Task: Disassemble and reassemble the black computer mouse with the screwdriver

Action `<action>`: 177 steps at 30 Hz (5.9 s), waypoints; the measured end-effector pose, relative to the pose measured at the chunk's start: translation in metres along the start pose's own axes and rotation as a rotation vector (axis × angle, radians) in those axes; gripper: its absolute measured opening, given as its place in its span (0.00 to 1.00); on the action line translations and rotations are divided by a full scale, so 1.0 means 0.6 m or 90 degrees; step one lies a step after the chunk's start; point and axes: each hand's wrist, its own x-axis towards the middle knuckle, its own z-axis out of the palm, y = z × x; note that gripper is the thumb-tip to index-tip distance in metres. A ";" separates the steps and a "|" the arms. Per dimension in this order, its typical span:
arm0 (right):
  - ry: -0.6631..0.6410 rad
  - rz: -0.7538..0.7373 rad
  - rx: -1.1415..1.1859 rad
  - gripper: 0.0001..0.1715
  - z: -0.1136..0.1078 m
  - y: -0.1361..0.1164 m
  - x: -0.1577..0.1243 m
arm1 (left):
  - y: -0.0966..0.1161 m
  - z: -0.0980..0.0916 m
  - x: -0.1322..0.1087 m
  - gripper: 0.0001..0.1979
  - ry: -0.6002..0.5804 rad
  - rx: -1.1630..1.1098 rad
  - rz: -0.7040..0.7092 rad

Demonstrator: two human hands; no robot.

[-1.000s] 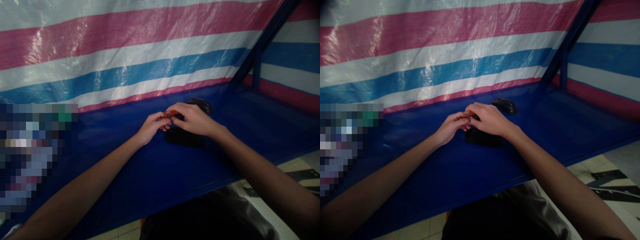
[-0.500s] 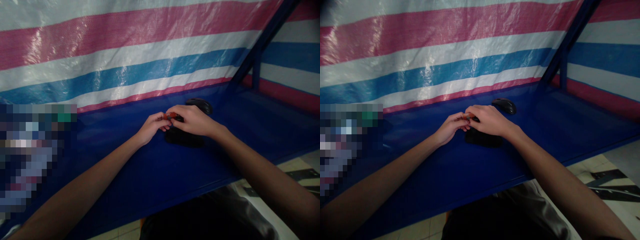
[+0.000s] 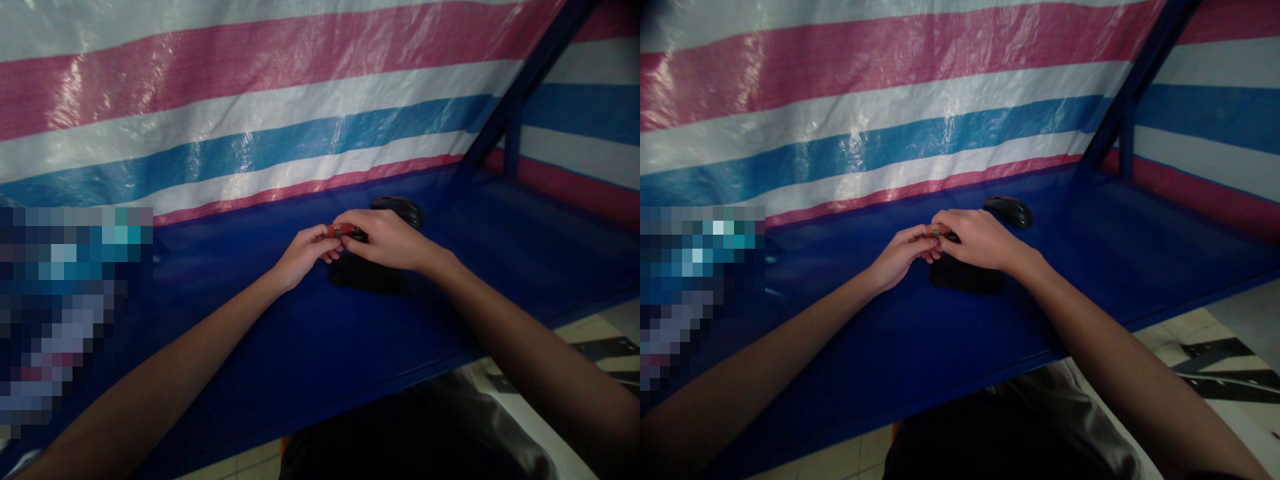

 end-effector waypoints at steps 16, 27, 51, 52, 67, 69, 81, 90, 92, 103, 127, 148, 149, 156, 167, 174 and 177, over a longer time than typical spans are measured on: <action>-0.008 -0.002 -0.001 0.13 -0.002 0.000 -0.001 | 0.000 0.000 0.000 0.05 -0.004 0.005 0.003; -0.009 0.003 0.001 0.13 -0.001 0.001 -0.001 | -0.001 -0.001 0.000 0.05 0.000 0.005 0.000; -0.003 0.013 -0.009 0.14 -0.003 0.000 -0.002 | -0.003 -0.002 0.002 0.05 -0.009 0.007 0.006; -0.002 0.014 -0.011 0.14 -0.004 0.000 -0.003 | -0.003 -0.002 0.002 0.05 -0.010 0.005 0.007; -0.017 -0.017 0.012 0.12 -0.003 -0.002 -0.001 | 0.001 0.004 0.001 0.09 0.014 -0.020 0.007; -0.024 -0.023 0.024 0.12 -0.003 -0.003 0.000 | 0.000 0.003 0.001 0.09 0.008 -0.014 0.012; -0.036 -0.031 0.032 0.10 -0.003 -0.004 0.000 | -0.001 0.001 0.002 0.08 -0.001 -0.006 0.010; -0.039 -0.024 0.035 0.10 -0.005 -0.006 -0.001 | -0.002 0.000 0.002 0.08 -0.002 -0.005 0.013; -0.039 -0.025 0.033 0.10 -0.004 -0.006 -0.001 | -0.001 0.000 0.003 0.08 -0.003 -0.006 0.013; -0.036 -0.036 0.027 0.11 -0.001 -0.002 -0.001 | -0.004 0.000 0.003 0.08 0.002 -0.006 0.009; -0.018 0.060 -0.006 0.27 -0.008 -0.003 -0.004 | 0.003 0.002 -0.001 0.09 0.053 -0.095 0.009; 0.001 0.072 0.067 0.22 -0.011 -0.003 -0.003 | 0.009 0.000 -0.004 0.16 0.029 -0.096 -0.014; -0.004 0.072 0.065 0.22 -0.011 -0.003 -0.003 | 0.009 0.001 -0.004 0.16 0.032 -0.098 -0.016; -0.023 0.066 0.055 0.22 -0.013 -0.005 -0.003 | 0.008 0.000 -0.003 0.15 0.036 -0.094 -0.017; -0.036 0.054 0.008 0.22 -0.010 -0.001 -0.003 | 0.008 0.006 -0.002 0.14 0.040 -0.042 -0.030; -0.027 0.041 -0.005 0.21 -0.009 -0.001 -0.003 | 0.008 0.006 -0.001 0.14 0.035 -0.040 -0.029; -0.027 0.040 -0.004 0.22 -0.009 -0.001 -0.003 | 0.008 0.006 -0.001 0.14 0.035 -0.040 -0.030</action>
